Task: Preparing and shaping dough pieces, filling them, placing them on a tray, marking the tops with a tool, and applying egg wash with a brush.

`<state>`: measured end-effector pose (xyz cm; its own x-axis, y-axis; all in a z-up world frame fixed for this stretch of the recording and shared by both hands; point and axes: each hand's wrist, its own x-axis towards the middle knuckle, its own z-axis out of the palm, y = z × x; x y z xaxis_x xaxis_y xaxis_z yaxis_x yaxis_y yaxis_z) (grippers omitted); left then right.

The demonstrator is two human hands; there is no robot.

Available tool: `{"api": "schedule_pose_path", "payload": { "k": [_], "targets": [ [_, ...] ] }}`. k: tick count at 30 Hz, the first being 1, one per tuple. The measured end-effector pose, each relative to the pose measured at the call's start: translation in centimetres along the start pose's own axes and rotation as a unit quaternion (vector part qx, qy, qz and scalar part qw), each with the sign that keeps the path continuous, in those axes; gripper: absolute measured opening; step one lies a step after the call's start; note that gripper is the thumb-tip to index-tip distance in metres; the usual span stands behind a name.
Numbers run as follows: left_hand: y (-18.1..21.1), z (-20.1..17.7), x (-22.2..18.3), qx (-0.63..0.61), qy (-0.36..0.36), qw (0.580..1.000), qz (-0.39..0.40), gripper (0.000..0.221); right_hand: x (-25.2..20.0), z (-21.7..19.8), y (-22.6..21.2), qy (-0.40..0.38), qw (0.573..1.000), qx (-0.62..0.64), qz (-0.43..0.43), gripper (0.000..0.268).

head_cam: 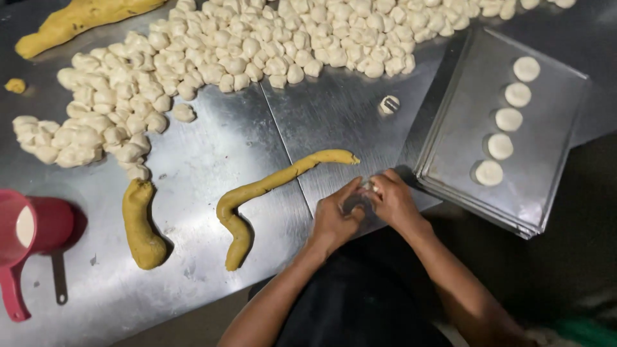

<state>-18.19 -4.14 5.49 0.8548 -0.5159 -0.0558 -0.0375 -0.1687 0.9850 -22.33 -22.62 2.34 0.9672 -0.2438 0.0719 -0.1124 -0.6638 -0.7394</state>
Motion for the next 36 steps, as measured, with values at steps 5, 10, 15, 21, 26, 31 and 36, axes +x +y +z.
{"api": "schedule_pose_path", "payload": {
  "k": [5, 10, 15, 21, 26, 31, 36],
  "targets": [
    [-3.9, -4.3, -1.5, -0.101, 0.013, 0.991, -0.092, 0.051, -1.5, 3.7, 4.0, 0.044, 0.992, -0.108, -0.051, 0.010],
    [-5.0, -8.7, -3.2, -0.156, 0.019, 0.976, -0.148, 0.045, -0.8, 4.3, 6.7, 0.056, 0.978, -0.198, -0.041, 0.017],
    [-7.8, -9.9, -4.9, -0.214, 0.052, 0.965, -0.145, 0.037, 3.8, 0.0, 0.4, -0.103, 0.953, -0.131, 0.252, 0.042],
    [-8.7, -10.8, -6.1, -0.195, 0.109, 0.962, -0.155, 0.033, 4.2, 7.1, 3.7, 0.069, 0.926, -0.353, 0.111, 0.083],
    [-6.0, -16.3, -0.3, 0.037, 0.240, 0.965, -0.102, 0.022, 3.8, 6.8, 3.1, 0.072, 0.936, -0.335, 0.084, 0.083],
    [-18.4, -27.2, 12.3, 0.264, 0.445, 0.855, -0.040, 0.040, 0.9, 6.9, 6.1, 0.153, 0.958, -0.240, 0.025, 0.067],
    [-26.9, -35.1, 20.1, 0.328, 0.509, 0.792, -0.076, 0.046, -6.2, 3.7, 10.0, 0.073, 0.997, 0.003, 0.011, 0.024]
  ]
}}
